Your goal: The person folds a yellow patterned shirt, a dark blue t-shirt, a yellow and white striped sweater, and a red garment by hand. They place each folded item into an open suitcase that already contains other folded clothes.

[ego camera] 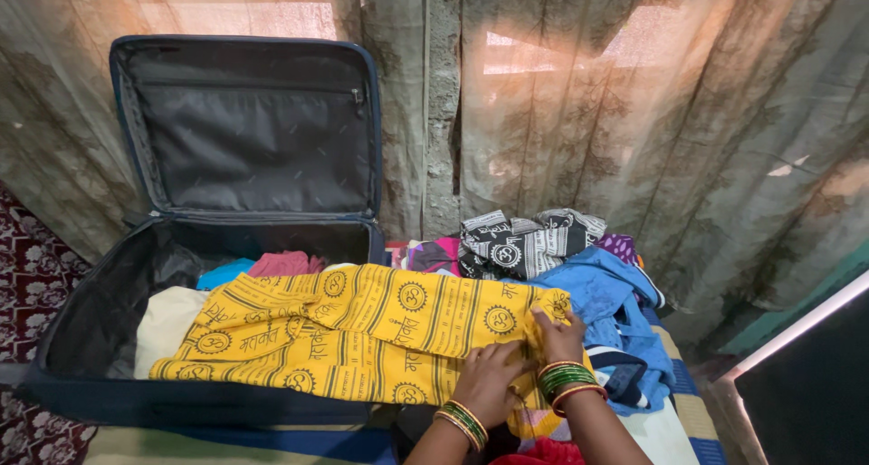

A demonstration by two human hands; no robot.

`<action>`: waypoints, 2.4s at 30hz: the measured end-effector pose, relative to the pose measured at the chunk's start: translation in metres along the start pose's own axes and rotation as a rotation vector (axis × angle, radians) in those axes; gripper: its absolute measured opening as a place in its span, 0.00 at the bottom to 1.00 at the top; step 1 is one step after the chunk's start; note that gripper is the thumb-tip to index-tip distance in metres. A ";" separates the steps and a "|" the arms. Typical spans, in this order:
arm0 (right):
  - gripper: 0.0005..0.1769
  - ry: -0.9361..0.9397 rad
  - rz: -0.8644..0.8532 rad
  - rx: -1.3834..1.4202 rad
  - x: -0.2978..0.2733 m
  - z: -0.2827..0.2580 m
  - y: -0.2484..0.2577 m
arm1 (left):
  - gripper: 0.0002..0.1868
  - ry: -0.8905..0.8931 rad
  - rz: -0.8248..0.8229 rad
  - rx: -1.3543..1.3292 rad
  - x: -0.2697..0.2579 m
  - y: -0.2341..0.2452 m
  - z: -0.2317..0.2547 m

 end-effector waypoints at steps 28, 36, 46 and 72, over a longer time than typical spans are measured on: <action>0.55 0.397 -0.055 -0.789 -0.018 -0.052 0.020 | 0.14 -0.133 -0.221 -0.089 0.011 -0.028 0.017; 0.27 -0.009 0.079 -0.332 0.031 -0.035 0.041 | 0.12 0.055 0.100 -0.097 0.058 0.012 -0.030; 0.29 0.076 0.049 -0.733 -0.004 -0.097 0.041 | 0.12 0.152 0.198 0.024 0.109 0.019 -0.069; 0.29 0.352 0.091 -0.740 -0.052 -0.129 0.039 | 0.13 0.529 0.111 -0.033 0.113 -0.006 -0.067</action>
Point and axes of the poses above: each hand's wrist, its own x-axis towards the middle knuckle, its own y-axis out of the back of the hand, z = x × y, the point moved 2 cm from there along x, towards the middle knuckle
